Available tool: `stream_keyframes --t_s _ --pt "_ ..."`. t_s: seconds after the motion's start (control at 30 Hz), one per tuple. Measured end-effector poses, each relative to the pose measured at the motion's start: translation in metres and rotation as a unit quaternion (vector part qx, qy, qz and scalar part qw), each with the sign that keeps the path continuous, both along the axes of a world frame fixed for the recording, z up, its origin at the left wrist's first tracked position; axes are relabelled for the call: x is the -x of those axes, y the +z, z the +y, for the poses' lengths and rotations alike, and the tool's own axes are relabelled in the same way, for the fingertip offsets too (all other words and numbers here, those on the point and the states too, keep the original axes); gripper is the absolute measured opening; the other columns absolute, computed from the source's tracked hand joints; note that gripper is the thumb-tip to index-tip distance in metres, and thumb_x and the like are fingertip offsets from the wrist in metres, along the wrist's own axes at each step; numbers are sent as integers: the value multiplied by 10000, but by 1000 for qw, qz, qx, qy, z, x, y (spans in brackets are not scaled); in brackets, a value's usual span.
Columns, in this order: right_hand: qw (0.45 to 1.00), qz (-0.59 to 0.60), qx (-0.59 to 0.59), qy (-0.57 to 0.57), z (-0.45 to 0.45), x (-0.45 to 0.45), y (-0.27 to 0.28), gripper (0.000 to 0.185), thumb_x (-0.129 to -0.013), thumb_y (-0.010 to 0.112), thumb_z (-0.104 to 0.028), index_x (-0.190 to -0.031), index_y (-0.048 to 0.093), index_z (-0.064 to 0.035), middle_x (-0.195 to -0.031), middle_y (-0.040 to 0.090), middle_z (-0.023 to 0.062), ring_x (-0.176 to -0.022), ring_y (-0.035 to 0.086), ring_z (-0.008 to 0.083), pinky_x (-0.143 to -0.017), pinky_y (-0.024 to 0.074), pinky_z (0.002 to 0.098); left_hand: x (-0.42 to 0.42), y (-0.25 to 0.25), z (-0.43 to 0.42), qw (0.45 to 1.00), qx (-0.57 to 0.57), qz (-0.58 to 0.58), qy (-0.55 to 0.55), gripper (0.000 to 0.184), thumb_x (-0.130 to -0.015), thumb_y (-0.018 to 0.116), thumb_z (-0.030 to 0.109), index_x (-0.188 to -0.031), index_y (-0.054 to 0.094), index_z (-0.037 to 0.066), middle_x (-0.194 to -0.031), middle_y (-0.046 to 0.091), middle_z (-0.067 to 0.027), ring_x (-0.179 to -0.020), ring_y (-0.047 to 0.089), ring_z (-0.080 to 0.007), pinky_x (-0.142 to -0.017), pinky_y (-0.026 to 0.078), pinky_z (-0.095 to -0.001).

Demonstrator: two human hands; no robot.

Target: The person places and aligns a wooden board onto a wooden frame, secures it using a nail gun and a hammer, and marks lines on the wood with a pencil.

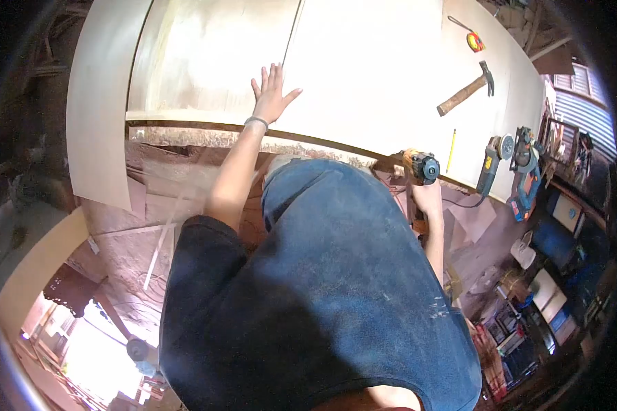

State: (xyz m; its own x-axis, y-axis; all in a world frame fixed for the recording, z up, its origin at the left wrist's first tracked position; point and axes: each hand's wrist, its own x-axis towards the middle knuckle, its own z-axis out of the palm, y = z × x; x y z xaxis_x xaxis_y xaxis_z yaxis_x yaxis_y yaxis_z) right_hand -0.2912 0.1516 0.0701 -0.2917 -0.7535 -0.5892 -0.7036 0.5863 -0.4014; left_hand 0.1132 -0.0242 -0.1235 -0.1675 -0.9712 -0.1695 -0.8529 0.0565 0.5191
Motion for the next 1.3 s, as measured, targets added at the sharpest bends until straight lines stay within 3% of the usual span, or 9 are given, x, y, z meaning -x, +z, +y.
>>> stream_keyframes --t_s 0.17,0.3,0.5,0.6,0.7,0.9,1.1,1.17,1.3 --pt "994 -8 105 12 -16 -2 -7 369 -871 703 -259 -1173 724 -49 -1053 760 232 -1052 740 368 -907 565 451 -2 10 12 998 -23 61 -18 941 -1015 574 565 -1684 99 102 -1742 159 -155 -1613 70 -374 -1282 13 -583" --pt "983 110 146 11 -51 -13 5 350 -851 676 -148 -1145 690 43 -966 728 297 -972 707 471 -873 556 522 -1 12 13 998 -24 56 -29 928 -1020 582 533 -1679 114 76 -1737 169 -169 -1611 79 -378 -1287 29 -558" --pt "970 122 200 67 -85 -15 -53 860 -842 762 -180 -1564 334 8 -1355 567 306 -1177 608 492 -977 530 527 3 20 16 996 -27 88 -20 913 -1032 560 530 -1670 126 43 -1722 172 -225 -1606 80 -398 -1287 22 -550" --pt "979 75 184 43 -80 -42 -71 945 -787 780 -82 -1585 288 32 -1423 472 337 -1134 622 487 -938 556 503 4 3 15 996 -25 91 1 925 -1015 591 519 -1671 134 54 -1716 138 -264 -1599 63 -438 -1268 53 -613" --pt "976 81 189 70 -64 -43 -98 965 -751 779 -26 -1593 309 3 -1431 478 314 -1046 654 476 -862 573 496 29 32 11 998 -16 -7 55 899 -998 615 489 -1675 173 96 -1715 99 -285 -1587 46 -485 -1246 65 -664" --pt "973 60 203 94 -46 -18 -96 930 -780 809 -124 -1582 351 -20 -1523 386 301 -1224 561 478 -1006 524 487 124 70 -62 997 65 -31 -29 786 -969 632 437 -1632 341 130 -1705 129 -300 -1572 75 -523 -1215 87 -718" --pt "944 -60 324 32 -67 42 -117 655 -830 801 -216 -1418 557 -63 -1347 563 273 -1163 609 453 -1001 504 508 249 57 -206 977 48 -140 -150 762 -984 542 575 -1631 354 220 -1724 188 -202 -1576 96 -504 -1188 99 -767" --pt "943 38 331 -19 -82 70 -121 613 -824 805 -218 -1367 583 -41 -1252 613 259 -1139 624 442 -982 510 508 283 49 -252 974 54 -175 -133 778 -987 493 635 -1647 327 257 -1738 179 -155 -1588 70 -478 -1199 63 -759" --pt "984 -12 175 -30 -95 59 -69 631 -808 814 -238 -1342 575 0 -1198 631 255 -1127 626 450 -959 513 527 308 30 -297 969 119 -191 -105 799 -977 478 686 -1650 325 284 -1743 178 -135 -1594 57 -467 -1197 27 -761"
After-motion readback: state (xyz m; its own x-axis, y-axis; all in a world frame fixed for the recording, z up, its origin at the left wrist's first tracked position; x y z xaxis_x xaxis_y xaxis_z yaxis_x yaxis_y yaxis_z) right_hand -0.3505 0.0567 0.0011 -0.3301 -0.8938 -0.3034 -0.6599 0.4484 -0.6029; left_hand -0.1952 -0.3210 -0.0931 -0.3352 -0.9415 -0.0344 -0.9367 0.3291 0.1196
